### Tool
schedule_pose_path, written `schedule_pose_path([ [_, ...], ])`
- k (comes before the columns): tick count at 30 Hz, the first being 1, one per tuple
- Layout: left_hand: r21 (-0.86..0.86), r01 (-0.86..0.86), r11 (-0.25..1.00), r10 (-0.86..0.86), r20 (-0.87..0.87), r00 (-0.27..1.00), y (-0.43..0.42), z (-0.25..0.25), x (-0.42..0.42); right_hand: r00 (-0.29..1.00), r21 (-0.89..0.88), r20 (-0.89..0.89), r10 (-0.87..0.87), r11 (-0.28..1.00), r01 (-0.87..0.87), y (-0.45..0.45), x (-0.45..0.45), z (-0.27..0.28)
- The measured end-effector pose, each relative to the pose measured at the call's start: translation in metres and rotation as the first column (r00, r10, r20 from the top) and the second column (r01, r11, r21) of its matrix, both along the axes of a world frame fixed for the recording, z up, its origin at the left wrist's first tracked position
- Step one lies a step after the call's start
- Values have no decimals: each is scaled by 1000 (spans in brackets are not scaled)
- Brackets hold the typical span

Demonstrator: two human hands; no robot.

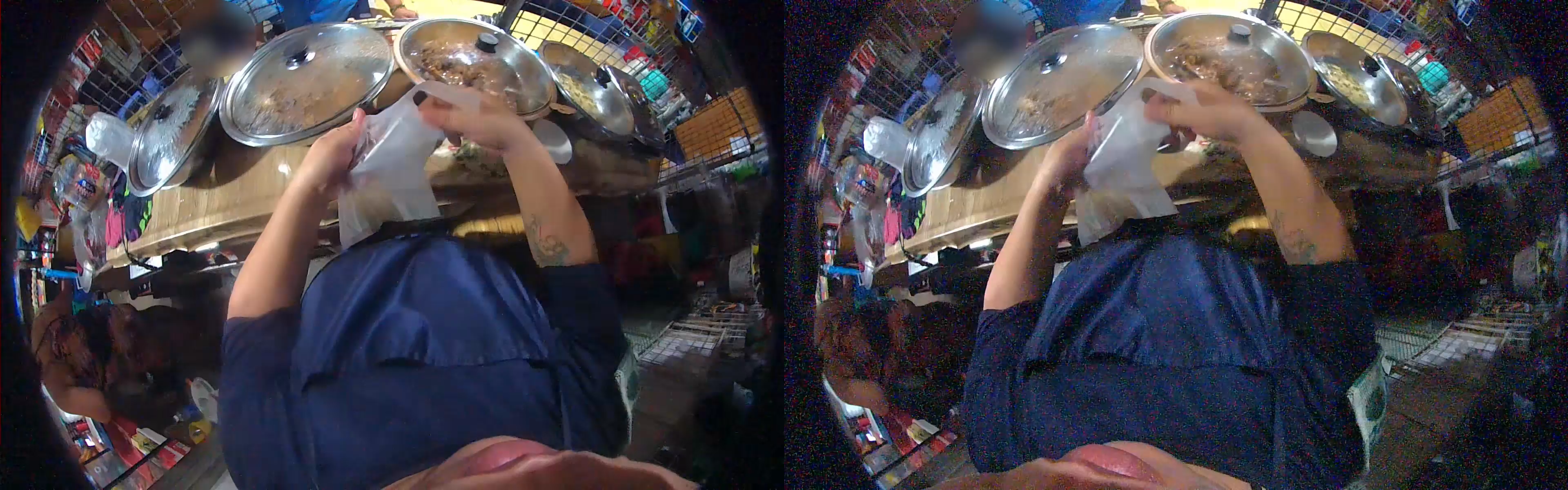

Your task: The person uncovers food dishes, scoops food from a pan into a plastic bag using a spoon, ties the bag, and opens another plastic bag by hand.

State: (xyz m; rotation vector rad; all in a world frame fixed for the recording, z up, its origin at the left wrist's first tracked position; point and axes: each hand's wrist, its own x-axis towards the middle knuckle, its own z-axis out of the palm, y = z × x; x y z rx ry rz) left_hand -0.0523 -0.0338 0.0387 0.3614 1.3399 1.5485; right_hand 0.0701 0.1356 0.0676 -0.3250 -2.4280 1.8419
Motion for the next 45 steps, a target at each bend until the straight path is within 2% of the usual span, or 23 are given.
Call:
schedule_pose_path([
  [2,-80,7,997,-5,24,1000,-11,-3,2,999,194,-21,30,981,-25,-6,-1,-11],
  [3,130,-29,991,44,-112,993,-15,-12,5,999,188,-14,30,982,-27,-9,-4,-20],
  [4,336,-33,941,118,-235,965,-19,-21,7,998,172,-50,44,984,-35,-12,-5,-32],
  [7,223,107,969,34,-548,836,-31,-43,-17,999,-78,4,39,996,-39,-24,-10,-45],
  [11,300,-82,951,151,-215,965,-40,-49,-29,989,-64,-70,131,989,-135,-32,-15,-56],
  [14,260,-122,958,199,-295,934,-45,-51,-32,978,-435,-72,198,876,-209,-35,-15,-57],
  [17,192,-62,979,127,-349,928,-48,-55,-38,976,-499,-34,217,842,-205,-38,-23,-55],
  [21,232,-54,971,116,-262,958,-48,-53,-38,986,-65,41,161,985,-158,-57,-37,-66],
  [24,549,-323,771,637,-642,428,-49,-56,-46,997,-102,17,-70,992,72,-69,-42,-65],
  [25,538,-329,776,615,-762,202,-58,-59,-55,978,-206,22,-207,956,207,-72,-44,-64],
  [27,408,-144,902,429,-886,177,-75,-33,-38,963,-381,-60,-262,898,221,-82,-48,-69],
  [28,324,-16,946,310,-887,343,-76,-28,-30,976,-361,-94,-195,920,149,-87,-49,-68],
  [31,139,-29,990,141,-943,302,-68,-39,-24,986,-246,-9,-169,956,162,-97,-48,-68],
  [32,137,-35,990,141,-943,301,-66,-42,-22,983,8,-128,-135,991,137,-98,-50,-73],
  [33,151,-54,987,155,-821,549,-63,-45,-19,969,263,-235,-74,955,137,-99,-51,-77],
  [34,157,-74,985,158,-634,757,-61,-46,-17,960,184,-274,-65,976,118,-105,-51,-71],
  [37,21,-70,997,66,-665,744,-67,-49,-29,978,-44,-205,-29,999,20,-81,-56,-95],
  [38,172,-87,981,174,-588,790,-69,-56,-34,931,-189,-330,-155,977,96,-80,-56,-91],
  [39,136,-159,978,208,-706,677,-76,-60,-43,932,-189,-330,-152,978,93,-75,-57,-85],
  [40,77,-204,976,162,-883,440,-86,-60,-53,935,-610,-234,-267,789,73,-64,-56,-80],
  [41,34,-262,964,80,-982,169,-94,-59,-63,941,-900,-96,-326,432,58,-49,-55,-79],
  [42,-70,-374,925,-33,-994,105,-100,-59,-67,955,-949,-55,-293,313,41,-30,-56,-90],
  [45,-204,-515,832,-195,-978,73,-101,-52,-62,952,-886,-77,-296,457,71,-38,-55,-74],
])
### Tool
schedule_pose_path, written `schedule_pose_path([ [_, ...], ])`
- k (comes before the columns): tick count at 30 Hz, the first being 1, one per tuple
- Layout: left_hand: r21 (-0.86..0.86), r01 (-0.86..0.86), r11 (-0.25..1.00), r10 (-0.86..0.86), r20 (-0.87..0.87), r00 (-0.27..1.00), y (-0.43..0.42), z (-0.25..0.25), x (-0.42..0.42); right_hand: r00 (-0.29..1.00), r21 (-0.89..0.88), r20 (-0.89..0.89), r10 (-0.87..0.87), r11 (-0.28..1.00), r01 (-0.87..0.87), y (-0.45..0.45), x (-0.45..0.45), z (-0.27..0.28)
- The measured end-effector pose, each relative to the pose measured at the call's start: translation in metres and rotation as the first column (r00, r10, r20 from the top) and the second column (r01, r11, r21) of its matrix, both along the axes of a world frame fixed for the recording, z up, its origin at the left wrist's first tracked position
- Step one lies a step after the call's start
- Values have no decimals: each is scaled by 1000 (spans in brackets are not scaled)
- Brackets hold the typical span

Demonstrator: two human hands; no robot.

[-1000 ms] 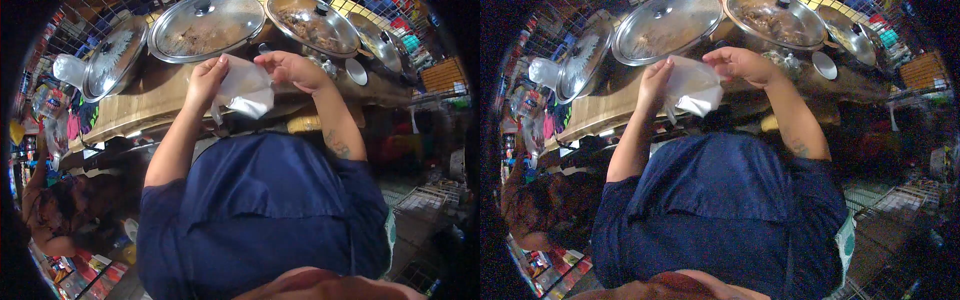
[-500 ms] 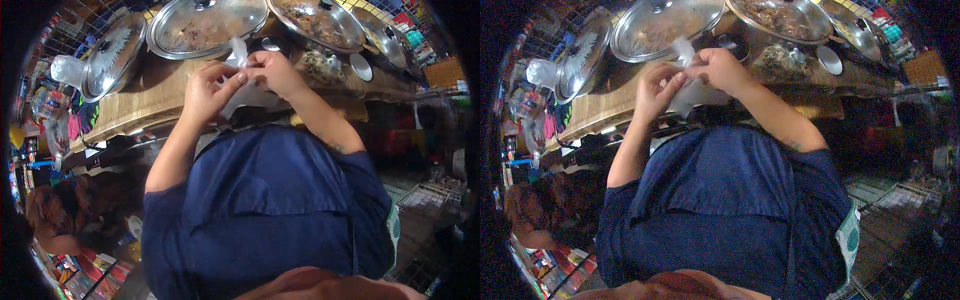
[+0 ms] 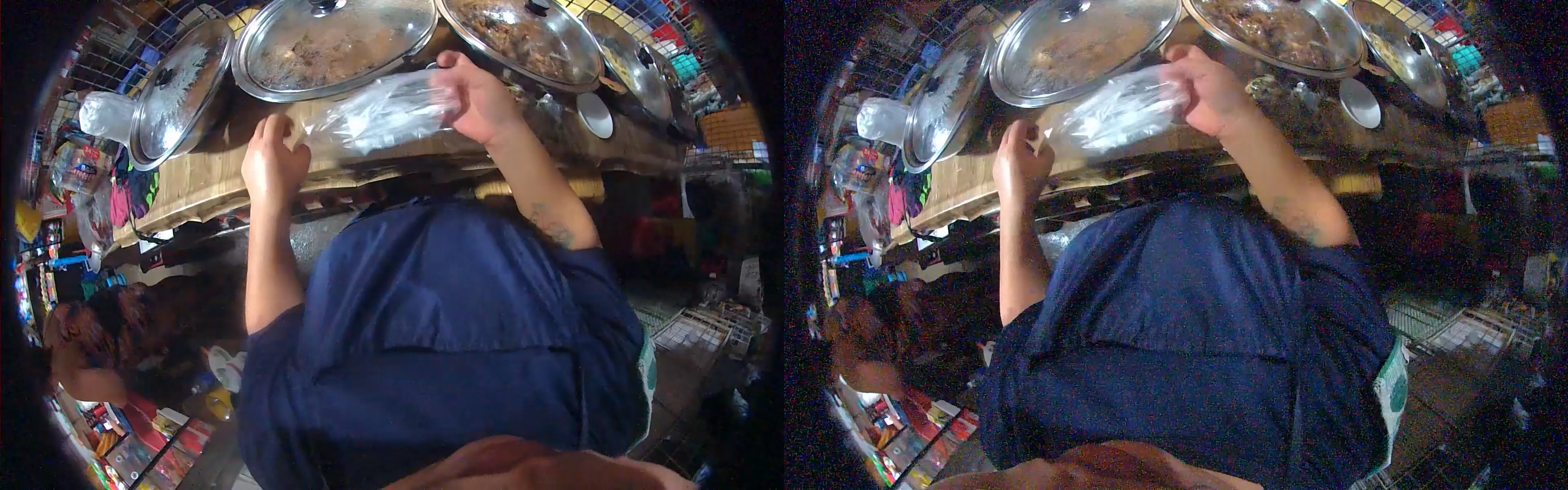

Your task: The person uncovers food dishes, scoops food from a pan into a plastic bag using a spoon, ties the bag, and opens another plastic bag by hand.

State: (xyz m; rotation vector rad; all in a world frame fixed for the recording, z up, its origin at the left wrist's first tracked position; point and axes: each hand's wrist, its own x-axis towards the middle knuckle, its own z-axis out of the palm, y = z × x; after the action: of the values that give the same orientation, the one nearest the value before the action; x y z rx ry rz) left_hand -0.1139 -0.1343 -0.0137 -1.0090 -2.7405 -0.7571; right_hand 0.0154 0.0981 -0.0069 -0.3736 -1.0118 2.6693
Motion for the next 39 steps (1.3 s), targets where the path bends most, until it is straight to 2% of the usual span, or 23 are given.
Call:
schedule_pose_path([
  [2,327,264,908,-82,-477,875,20,15,17,994,125,-48,95,988,-88,-7,8,9],
  [4,318,353,880,-181,-463,868,32,21,28,883,488,54,466,759,-430,-11,16,26],
  [6,308,411,858,-401,-100,911,37,6,24,854,781,35,520,519,-348,-11,8,11],
  [7,459,261,850,-395,225,891,37,-6,20,884,861,44,465,431,-269,-16,13,21],
  [8,677,52,734,-510,499,700,38,-1,20,896,862,43,443,437,-258,-13,19,15],
  [9,817,-160,554,-751,574,326,34,-3,13,976,988,97,196,101,-118,-10,24,3],
  [10,794,-439,420,-898,434,-75,30,-2,12,996,959,54,-64,-275,-70,-9,29,-3],
  [11,613,-569,548,-707,703,77,31,0,18,996,974,-35,-81,-226,15,-4,37,-7],
  [12,609,-566,555,-706,705,67,28,-4,18,995,975,-30,-92,-223,9,3,46,-10],
  [14,539,-617,573,-603,787,128,21,-10,12,846,898,-405,-347,-324,297,22,66,-10],
  [16,522,-669,528,-632,769,101,15,-8,12,667,852,-454,-591,-507,130,59,94,-28],
  [18,639,-662,392,-780,612,129,4,-15,9,481,829,-260,-838,-449,-333,84,115,-40],
  [20,632,-658,410,-709,674,206,7,-18,14,473,830,-163,-866,-379,-408,91,115,-47],
  [22,587,-606,537,-660,739,131,12,-45,2,464,819,-69,-883,-316,-479,98,110,-54],
  [24,543,-635,549,-668,742,57,22,-37,11,519,922,219,-826,2,-387,106,98,-64],
  [25,493,-678,546,-630,774,56,33,-10,29,664,986,-109,-740,-163,-20,117,101,-90],
  [26,441,-719,537,-591,805,52,37,5,37,675,986,-112,-729,-164,-13,112,103,-86],
  [28,523,-641,562,-672,741,15,26,4,30,528,997,-58,-848,-25,69,92,111,-73],
  [30,511,-701,497,-768,635,-82,24,-4,19,511,962,-260,-819,-171,215,89,119,-67],
  [34,313,-798,516,-619,780,-95,33,4,27,454,908,-404,-794,-288,305,54,107,-4],
  [36,358,-769,530,-663,740,-113,26,-39,13,545,599,-289,-787,296,744,31,90,27],
  [37,374,-742,557,-682,715,-151,25,-45,13,549,596,-288,-785,301,744,13,78,44],
  [39,367,-732,574,-697,688,-202,34,-53,13,652,380,-30,-758,595,708,-25,49,70],
])
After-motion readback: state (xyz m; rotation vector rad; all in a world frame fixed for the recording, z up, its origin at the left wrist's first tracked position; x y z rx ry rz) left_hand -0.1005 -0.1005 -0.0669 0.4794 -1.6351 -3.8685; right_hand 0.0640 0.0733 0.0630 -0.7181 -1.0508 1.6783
